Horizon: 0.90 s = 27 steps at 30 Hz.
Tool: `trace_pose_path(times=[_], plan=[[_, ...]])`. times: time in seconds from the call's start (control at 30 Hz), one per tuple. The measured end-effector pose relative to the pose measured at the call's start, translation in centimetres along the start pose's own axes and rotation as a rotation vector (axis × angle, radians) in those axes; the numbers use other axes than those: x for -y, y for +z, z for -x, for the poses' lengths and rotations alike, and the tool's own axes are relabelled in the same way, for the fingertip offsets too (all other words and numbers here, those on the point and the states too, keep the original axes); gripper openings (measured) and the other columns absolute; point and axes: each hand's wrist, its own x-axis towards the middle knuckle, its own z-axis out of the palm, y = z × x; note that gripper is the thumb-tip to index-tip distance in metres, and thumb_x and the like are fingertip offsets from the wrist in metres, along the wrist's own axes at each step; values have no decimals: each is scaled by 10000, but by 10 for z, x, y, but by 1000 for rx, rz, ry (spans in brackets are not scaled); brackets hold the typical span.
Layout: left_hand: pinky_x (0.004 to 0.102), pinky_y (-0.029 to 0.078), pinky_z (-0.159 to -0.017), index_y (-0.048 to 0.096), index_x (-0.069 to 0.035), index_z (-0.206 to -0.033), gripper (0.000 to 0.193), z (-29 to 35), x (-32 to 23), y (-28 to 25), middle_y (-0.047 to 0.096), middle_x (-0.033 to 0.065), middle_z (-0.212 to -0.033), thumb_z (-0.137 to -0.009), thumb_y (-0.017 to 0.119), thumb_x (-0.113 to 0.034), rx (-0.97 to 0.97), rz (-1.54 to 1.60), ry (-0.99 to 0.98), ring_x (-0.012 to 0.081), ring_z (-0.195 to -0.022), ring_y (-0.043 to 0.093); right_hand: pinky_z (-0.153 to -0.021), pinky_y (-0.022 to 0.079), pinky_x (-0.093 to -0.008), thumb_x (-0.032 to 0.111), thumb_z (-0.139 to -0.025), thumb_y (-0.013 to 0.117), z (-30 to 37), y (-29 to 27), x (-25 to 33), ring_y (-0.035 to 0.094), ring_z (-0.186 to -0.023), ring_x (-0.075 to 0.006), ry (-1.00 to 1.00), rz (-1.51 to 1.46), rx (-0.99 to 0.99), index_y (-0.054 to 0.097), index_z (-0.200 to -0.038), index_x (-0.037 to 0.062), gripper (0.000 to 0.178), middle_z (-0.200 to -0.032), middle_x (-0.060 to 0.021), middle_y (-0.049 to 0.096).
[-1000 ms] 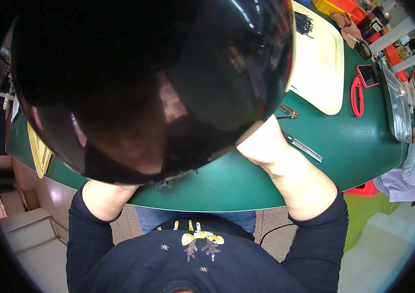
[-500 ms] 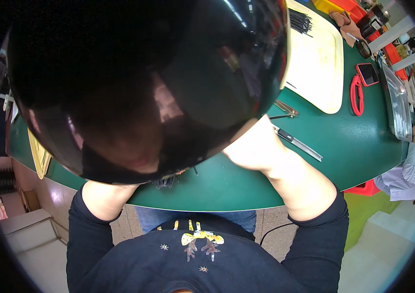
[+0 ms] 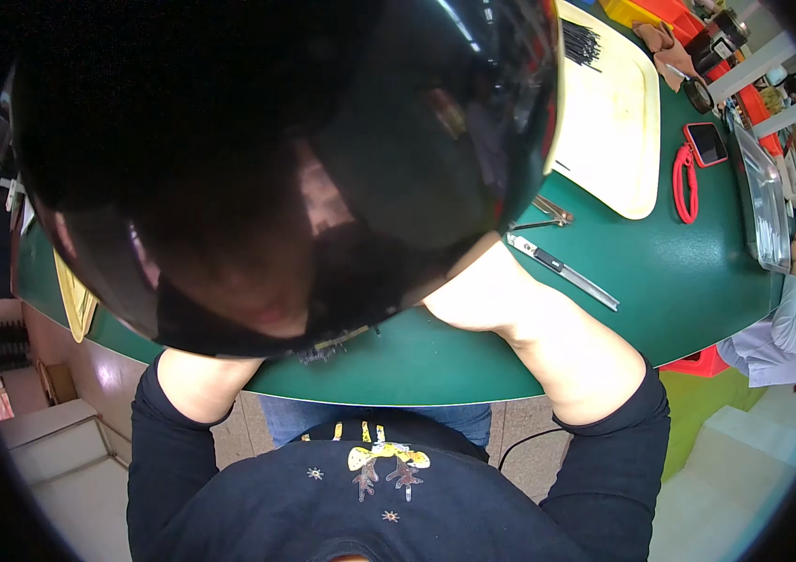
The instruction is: The person separates and aligns thin rods from a bundle by hand under a desk lamp, measures components using a caliper, and gathers additional rods from a tray.
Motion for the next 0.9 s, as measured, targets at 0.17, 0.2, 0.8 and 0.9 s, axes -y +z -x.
trace_pose_path(times=[0.17, 0.2, 0.8, 0.9], plan=[[286, 500, -561, 595, 66, -618, 173, 1, -30, 27, 607, 127, -624, -616, 731, -42, 195, -409, 17, 158, -552, 592, -899, 383, -341, 3, -587, 659, 7, 2, 7, 473, -1046, -238, -3, 22, 5, 307, -1216, -50, 723, -1154, -163, 460], [231, 485, -514, 600, 54, -588, 183, 3, -41, 37, 607, 112, -601, -605, 743, -60, 139, -686, -92, 123, -553, 592, -900, 383, -341, 3, -586, 661, 13, -2, 15, 473, -1047, -239, -4, 26, 8, 307, -1217, -50, 725, -1154, -163, 459], [503, 506, -685, 508, 57, -968, 327, 5, 6, -12, 568, 209, -636, -662, 614, 108, 227, 158, 178, 326, -660, 614, -905, 378, -344, 6, -574, 680, -2, 14, 11, 466, -1057, -242, -13, 137, 6, 294, -1224, -51, 758, -1165, -163, 450], [503, 510, -677, 474, 65, -1014, 377, 6, -9, 9, 559, 205, -606, -663, 599, 125, 129, 49, 144, 327, -637, 615, -906, 378, -345, 6, -572, 684, 7, 16, 17, 465, -1058, -243, -15, 155, 11, 292, -1225, -51, 764, -1166, -163, 448]])
